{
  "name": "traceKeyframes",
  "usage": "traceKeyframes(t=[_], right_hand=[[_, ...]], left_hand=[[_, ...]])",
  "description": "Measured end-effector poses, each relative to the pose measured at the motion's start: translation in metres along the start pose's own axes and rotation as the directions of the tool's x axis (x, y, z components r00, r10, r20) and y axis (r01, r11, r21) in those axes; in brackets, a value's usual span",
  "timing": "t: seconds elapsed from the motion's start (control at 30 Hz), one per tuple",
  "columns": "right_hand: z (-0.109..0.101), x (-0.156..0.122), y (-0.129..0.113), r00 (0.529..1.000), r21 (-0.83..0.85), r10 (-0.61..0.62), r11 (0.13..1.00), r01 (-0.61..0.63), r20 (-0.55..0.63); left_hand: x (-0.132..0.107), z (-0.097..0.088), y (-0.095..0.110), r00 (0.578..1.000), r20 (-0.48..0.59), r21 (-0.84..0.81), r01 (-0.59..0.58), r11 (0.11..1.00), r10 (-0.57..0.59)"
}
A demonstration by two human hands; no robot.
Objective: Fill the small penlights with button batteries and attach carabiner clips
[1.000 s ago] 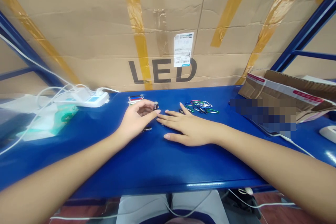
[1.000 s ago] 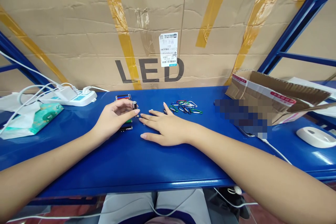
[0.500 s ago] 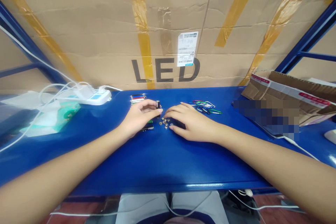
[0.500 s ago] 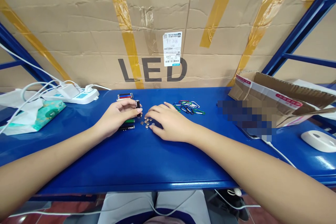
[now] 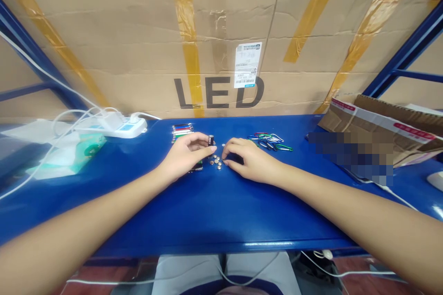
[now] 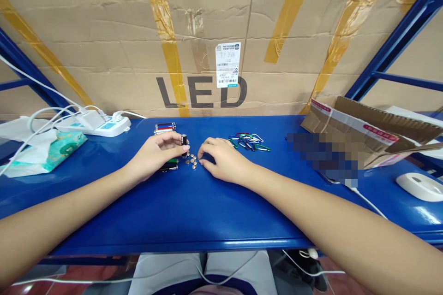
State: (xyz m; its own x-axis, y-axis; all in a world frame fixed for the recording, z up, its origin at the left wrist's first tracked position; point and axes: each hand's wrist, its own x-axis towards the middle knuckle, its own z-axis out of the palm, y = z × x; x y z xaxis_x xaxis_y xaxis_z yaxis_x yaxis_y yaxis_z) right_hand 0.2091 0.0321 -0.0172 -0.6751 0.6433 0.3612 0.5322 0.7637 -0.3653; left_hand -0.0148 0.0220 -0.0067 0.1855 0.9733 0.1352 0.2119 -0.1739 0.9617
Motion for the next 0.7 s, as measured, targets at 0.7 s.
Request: traceKeyframes(t=[0.7], right_hand=[[-0.03, -0.003, 0.0, 0.965, -0.219, 0.199, 0.963, -0.16, 0.169]], left_hand=[[-0.006, 0.003, 0.005, 0.984, -0.035, 0.033, -0.175, 0.984, 0.176]])
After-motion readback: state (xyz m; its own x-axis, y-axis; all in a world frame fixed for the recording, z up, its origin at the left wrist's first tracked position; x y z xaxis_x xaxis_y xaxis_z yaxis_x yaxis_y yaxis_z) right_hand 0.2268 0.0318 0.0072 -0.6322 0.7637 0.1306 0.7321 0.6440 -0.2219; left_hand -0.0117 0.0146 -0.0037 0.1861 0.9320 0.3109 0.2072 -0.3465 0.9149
